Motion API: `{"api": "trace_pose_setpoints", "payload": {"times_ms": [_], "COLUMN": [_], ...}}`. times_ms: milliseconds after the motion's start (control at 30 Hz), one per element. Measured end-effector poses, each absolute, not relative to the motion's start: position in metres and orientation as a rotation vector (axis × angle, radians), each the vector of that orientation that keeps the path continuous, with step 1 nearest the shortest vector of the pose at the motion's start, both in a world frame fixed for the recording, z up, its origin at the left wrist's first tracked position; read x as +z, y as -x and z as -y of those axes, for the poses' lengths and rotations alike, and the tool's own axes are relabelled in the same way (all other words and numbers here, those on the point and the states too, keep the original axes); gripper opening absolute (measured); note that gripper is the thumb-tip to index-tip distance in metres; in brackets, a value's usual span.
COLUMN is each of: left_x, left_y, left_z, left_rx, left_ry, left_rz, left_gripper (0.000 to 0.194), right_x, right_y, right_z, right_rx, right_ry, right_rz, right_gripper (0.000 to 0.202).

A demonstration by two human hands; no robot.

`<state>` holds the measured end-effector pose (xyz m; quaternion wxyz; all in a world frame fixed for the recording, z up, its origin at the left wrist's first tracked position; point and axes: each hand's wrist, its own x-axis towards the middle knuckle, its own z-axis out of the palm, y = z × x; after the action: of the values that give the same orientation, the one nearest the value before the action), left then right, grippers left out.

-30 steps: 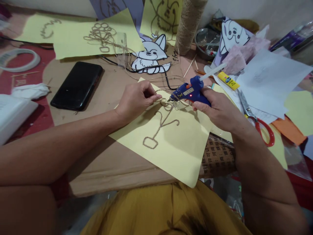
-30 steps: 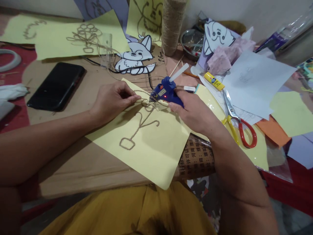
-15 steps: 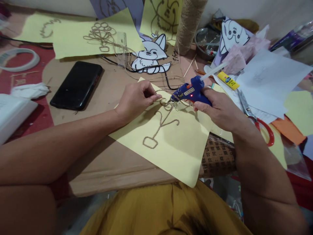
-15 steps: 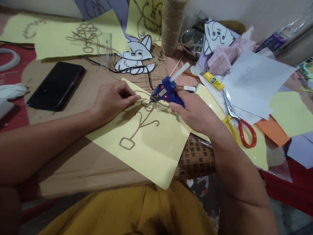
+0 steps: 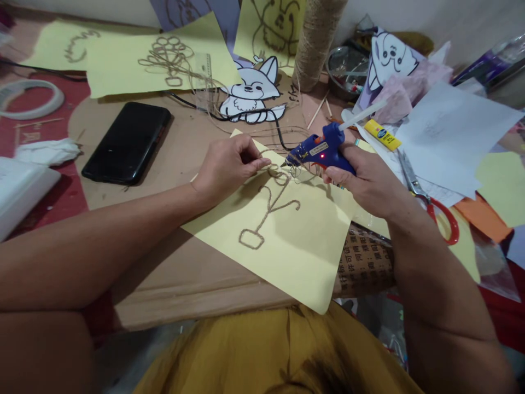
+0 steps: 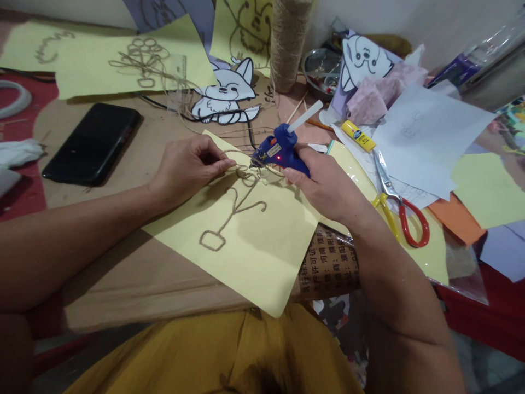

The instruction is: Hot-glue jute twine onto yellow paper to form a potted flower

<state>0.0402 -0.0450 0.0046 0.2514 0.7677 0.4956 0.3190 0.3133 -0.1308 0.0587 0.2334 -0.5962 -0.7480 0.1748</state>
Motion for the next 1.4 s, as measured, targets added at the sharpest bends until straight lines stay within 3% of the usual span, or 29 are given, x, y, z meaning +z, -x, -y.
{"api": "trace_pose_setpoints", "payload": {"times_ms": [700,1000,1400], "left_x": [0.004,0.006,0.004], "left_y": [-0.039,-0.041,-0.04], "left_z": [0.043,0.048,0.045], "left_rx": [0.863,0.846,0.796], "left_ry": [-2.135,-2.109,-2.171], "left_rz": [-1.315,-1.206,-1.088], "left_gripper": [0.021,0.019,0.02], "right_x": [0.068,0.049,0.027], "right_y": [-0.318,-0.322,-0.336], "right_z": [0.134,0.12,0.078], "right_rx": [0.591,0.971,0.853], "right_ry": [1.631,1.423,1.474], "right_rz": [1.995,1.239,0.568], "right_gripper": [0.028,0.035,0.034]}}
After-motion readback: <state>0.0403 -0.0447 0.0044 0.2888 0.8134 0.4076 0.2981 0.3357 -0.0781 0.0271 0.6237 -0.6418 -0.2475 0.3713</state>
